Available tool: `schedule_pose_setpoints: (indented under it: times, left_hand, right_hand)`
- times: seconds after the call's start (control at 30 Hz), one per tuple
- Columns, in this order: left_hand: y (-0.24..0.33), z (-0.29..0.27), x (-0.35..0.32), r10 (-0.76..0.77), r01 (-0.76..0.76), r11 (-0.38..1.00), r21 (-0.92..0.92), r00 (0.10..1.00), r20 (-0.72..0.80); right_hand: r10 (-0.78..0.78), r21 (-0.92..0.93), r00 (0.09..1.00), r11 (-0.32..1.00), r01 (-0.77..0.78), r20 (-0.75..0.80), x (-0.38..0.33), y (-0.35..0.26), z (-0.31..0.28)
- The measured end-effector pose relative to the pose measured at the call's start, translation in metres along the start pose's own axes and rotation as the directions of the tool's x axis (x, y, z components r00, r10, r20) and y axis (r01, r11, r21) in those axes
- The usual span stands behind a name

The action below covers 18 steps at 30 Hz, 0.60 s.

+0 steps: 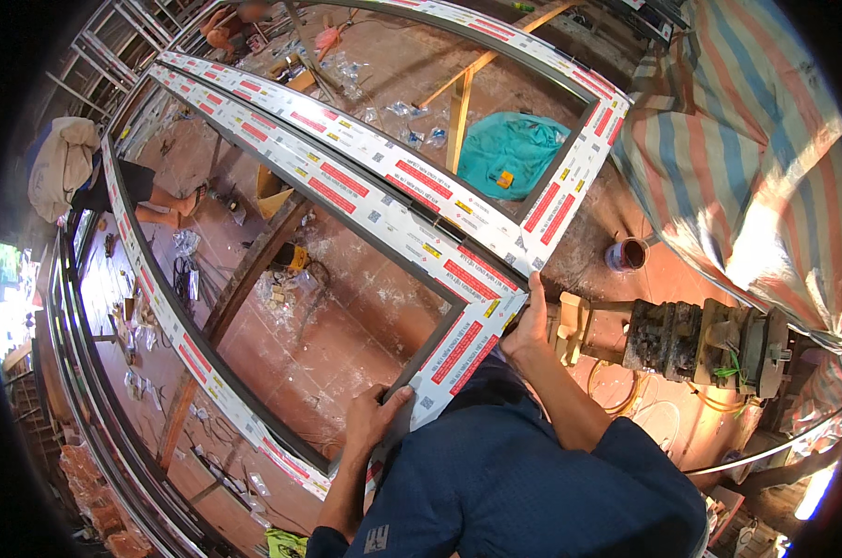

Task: The person assembles a window frame by aligning metal profiles and inserting a black rubber seal into the frame's groove. They then use a power drill to secure the frame components together.

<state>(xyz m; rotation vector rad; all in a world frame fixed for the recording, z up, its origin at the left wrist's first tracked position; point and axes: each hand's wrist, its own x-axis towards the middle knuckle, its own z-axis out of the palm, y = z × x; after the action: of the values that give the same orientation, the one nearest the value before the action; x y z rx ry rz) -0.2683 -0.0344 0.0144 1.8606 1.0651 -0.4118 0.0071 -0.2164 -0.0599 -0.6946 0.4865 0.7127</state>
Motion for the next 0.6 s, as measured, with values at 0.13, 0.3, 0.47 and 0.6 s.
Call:
schedule_pose_setpoints:
  times: [0.13,0.3,0.47,0.6]
  left_hand:
    - [0.004,0.002,0.002,0.017,-0.017,1.0,-0.003,1.0,-0.019]
    - [0.0,0.008,0.016,-0.029,0.029,0.999,-0.026,1.0,0.004]
    - [-0.004,0.014,0.016,0.048,-0.052,0.997,-0.056,0.997,-0.062]
    - [-0.006,0.017,0.016,0.049,-0.055,0.997,-0.053,0.994,-0.102]
  right_hand:
    - [-0.048,0.037,0.997,0.998,0.05,-0.057,-0.008,0.003,0.019]
    - [-0.074,0.039,0.997,0.996,0.075,-0.022,0.01,0.011,0.003]
    - [-0.067,0.002,0.994,0.998,0.067,-0.081,0.007,0.01,0.006]
    - [-0.067,0.022,0.994,0.997,0.069,-0.088,0.01,0.005,-0.01]
